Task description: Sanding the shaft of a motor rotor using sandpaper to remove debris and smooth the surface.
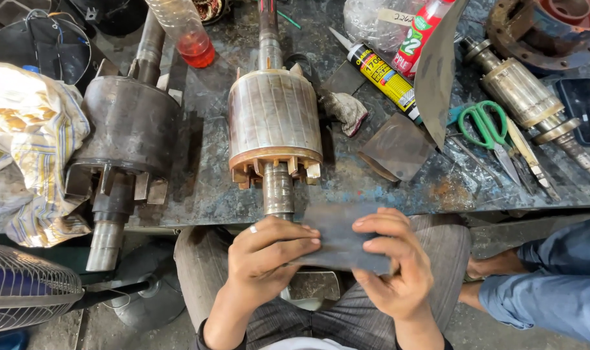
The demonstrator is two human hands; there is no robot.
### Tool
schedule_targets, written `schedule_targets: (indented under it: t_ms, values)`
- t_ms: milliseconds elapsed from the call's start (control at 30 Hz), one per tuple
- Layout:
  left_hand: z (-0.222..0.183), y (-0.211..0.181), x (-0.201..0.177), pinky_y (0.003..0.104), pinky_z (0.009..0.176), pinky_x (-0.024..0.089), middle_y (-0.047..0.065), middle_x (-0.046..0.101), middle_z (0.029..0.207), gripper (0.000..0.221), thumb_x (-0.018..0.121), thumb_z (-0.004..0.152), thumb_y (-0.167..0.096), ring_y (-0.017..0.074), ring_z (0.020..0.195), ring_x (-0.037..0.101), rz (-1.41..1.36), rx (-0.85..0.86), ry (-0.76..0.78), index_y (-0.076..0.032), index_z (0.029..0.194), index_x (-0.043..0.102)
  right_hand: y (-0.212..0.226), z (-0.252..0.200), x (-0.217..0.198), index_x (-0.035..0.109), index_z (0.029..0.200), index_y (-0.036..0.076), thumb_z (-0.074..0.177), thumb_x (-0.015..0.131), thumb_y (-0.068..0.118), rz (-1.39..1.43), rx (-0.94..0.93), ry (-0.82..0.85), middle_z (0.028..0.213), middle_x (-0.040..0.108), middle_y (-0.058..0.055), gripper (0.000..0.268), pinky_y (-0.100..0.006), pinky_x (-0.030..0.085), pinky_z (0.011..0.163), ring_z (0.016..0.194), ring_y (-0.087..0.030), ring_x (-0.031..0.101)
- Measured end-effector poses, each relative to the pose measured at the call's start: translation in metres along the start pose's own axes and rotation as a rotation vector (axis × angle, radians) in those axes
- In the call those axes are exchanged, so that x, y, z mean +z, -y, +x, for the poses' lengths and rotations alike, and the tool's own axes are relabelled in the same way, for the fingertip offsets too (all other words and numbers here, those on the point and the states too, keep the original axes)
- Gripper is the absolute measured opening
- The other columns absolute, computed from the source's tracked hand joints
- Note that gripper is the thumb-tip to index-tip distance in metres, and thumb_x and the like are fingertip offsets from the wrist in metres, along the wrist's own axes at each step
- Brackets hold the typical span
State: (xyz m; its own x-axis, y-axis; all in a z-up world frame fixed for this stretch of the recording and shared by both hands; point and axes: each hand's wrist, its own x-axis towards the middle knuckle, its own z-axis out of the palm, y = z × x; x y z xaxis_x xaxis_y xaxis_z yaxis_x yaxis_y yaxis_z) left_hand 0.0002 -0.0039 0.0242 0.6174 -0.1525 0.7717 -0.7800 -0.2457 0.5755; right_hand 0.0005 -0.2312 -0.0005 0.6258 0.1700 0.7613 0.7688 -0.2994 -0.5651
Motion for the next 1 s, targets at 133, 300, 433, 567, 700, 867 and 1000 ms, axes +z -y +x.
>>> schedule_targets:
  t_ms: [133,300,433,567,700,867,1000]
  values:
    - [0.000,-0.012,0.006,0.036,0.074,0.055,0.012,0.075,0.098,0.009,0.074,0.098,-0.009,0.0251,0.081,0.072,-0.157,-0.310,0.116,-0.002,0.103,0.072,-0.002,-0.011,0.000,0.064,0.109,0.002,0.096,0.074,0.013,0.262,0.344,-0.041,0.105,0.075,-0.016,0.020,-0.028,0.052,0.068,0.073,-0.015,0.058]
    - [-0.003,-0.019,0.015,0.037,0.096,0.057,0.012,0.072,0.123,0.039,0.074,0.099,-0.029,0.0244,0.109,0.071,-0.290,-0.524,0.289,-0.003,0.127,0.066,-0.022,-0.049,-0.006,0.060,0.112,0.008,0.088,0.082,0.026,0.317,0.731,-0.161,0.091,0.067,0.000,0.037,-0.029,0.055,0.068,0.081,-0.011,0.064]
    - [-0.006,-0.018,0.028,0.039,0.081,0.058,0.015,0.070,0.108,0.024,0.065,0.103,-0.015,0.0300,0.096,0.071,-0.130,-0.523,0.140,0.002,0.120,0.066,-0.013,-0.024,0.003,0.052,0.116,0.011,0.091,0.080,0.017,0.352,0.775,0.008,0.102,0.065,-0.002,0.038,-0.031,0.058,0.079,0.092,-0.016,0.066]
    - [-0.004,-0.021,0.039,0.047,0.093,0.062,0.018,0.065,0.146,0.044,0.042,0.104,-0.002,0.0402,0.118,0.070,0.237,-0.314,0.139,-0.007,0.143,0.061,-0.013,-0.018,0.020,0.056,0.122,0.007,0.094,0.069,0.002,0.218,0.843,-0.092,0.101,0.075,-0.009,0.032,-0.024,0.059,0.063,0.079,-0.014,0.075]
    - [-0.008,-0.024,0.056,0.047,0.098,0.060,0.019,0.064,0.150,0.047,0.035,0.108,0.003,0.0381,0.114,0.069,0.295,-0.232,0.093,-0.002,0.149,0.057,-0.004,-0.026,0.021,0.057,0.128,0.007,0.093,0.069,0.002,0.236,0.860,-0.114,0.090,0.070,-0.003,0.037,-0.022,0.052,0.058,0.074,-0.010,0.069]
    - [-0.025,-0.029,0.092,0.070,0.131,0.034,0.043,0.022,0.169,0.056,0.029,0.115,-0.013,0.0607,0.159,0.033,0.557,-0.272,0.175,0.005,0.166,0.014,0.017,-0.019,0.021,0.046,0.153,-0.002,0.089,0.072,0.038,0.446,0.914,-0.034,0.153,0.061,-0.021,0.080,-0.043,0.052,0.117,0.142,-0.032,0.061]
    - [-0.010,-0.034,0.077,0.068,0.132,0.024,0.041,0.012,0.172,0.066,0.037,0.113,-0.019,0.0599,0.163,0.022,0.395,-0.338,0.301,0.006,0.167,0.008,-0.012,-0.037,0.017,0.059,0.144,-0.005,0.095,0.068,0.037,0.507,0.925,-0.142,0.139,0.071,-0.018,0.065,-0.037,0.056,0.107,0.129,-0.026,0.069]
